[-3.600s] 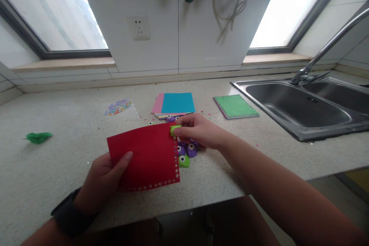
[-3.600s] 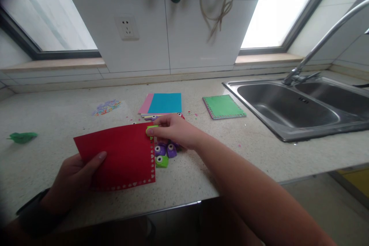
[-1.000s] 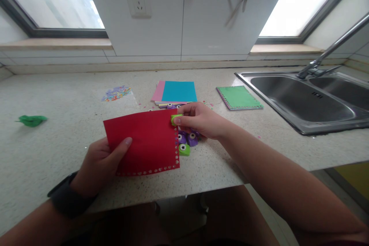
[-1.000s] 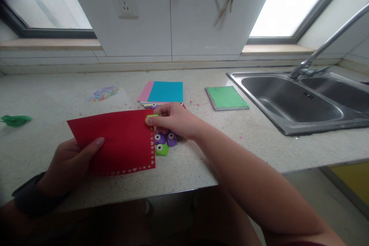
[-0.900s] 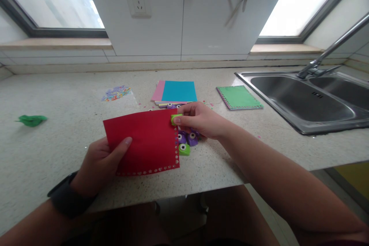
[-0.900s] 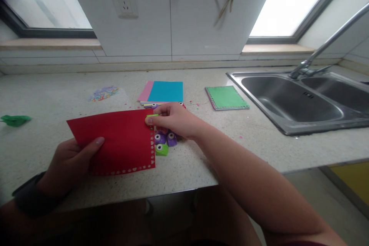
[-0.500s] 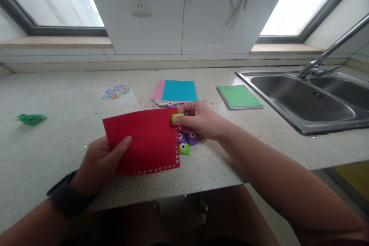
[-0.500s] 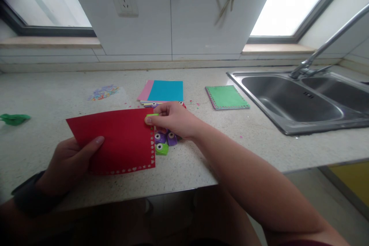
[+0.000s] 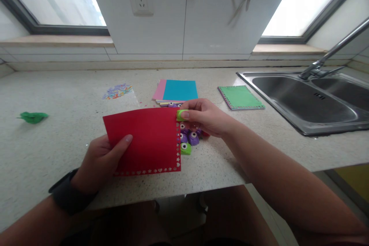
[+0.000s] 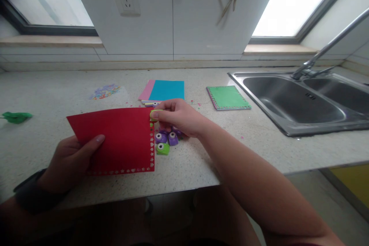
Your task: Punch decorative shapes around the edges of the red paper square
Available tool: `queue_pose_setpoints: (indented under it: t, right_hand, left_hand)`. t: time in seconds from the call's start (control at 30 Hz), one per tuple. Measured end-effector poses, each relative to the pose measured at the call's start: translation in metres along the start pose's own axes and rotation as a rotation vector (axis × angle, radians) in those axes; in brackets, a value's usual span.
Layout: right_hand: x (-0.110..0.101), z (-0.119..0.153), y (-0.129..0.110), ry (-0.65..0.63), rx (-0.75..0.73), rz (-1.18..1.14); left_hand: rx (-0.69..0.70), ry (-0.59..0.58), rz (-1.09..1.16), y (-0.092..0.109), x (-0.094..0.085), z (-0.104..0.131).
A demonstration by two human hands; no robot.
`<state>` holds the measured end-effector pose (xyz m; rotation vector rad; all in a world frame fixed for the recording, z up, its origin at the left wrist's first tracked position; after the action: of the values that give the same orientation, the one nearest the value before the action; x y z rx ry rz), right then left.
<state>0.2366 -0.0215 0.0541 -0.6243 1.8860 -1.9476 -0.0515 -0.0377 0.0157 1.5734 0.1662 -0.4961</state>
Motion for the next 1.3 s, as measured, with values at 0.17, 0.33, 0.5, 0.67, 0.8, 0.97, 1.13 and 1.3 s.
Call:
queue_pose_setpoints:
  t: [0.17,0.33,0.5,0.67,0.8,0.97,1.13,1.3]
  right_hand:
    - [-0.017,0.001,-0.001,0.122,-0.087,0.003]
    - [-0.024,-0.002,-0.001,0.264,-0.122,0.338]
    - [-0.026,-0.004,0.002,0.342,-0.080,0.617]
    - [-0.030,-0.007,0.005,0.375,-0.037,0.855]
    - [-0.028,-0.012,0.009,0.336,-0.075,1.051]
    - [-0.016,-0.012,0.009,0.253,-0.142,1.147]
    - [0.006,-0.012,0.001,0.031,-0.185,1.302]
    - [0.014,-0.015,0.000,-0.074,-0.147,1.375]
  left_hand:
    - [-0.029,-0.017,0.068,0.001,0.000,-0.001]
    - [-0.056,-0.017,0.115,0.002,0.001,-0.001]
    - [-0.069,-0.027,0.182,0.005,0.002,-0.001]
    - [-0.094,-0.031,0.235,0.008,0.005,-0.001]
    - [-0.117,-0.047,0.311,0.009,0.007,-0.001]
    - [-0.119,-0.052,0.327,0.008,0.006,-0.001]
    - [-0.132,-0.051,0.389,0.009,0.007,-0.002]
    - [-0.157,-0.060,0.479,0.014,0.009,-0.001]
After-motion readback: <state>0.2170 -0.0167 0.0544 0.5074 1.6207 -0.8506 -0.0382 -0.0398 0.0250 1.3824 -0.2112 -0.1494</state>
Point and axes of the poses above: each hand's wrist, its own z-axis away from the middle knuckle, its own x-axis out of the palm, y = z × x, the point moved 2 cm from there along -z, towards the middle knuckle, and after that the axes turned 9 degrees about -y, right-handed, at the moved point
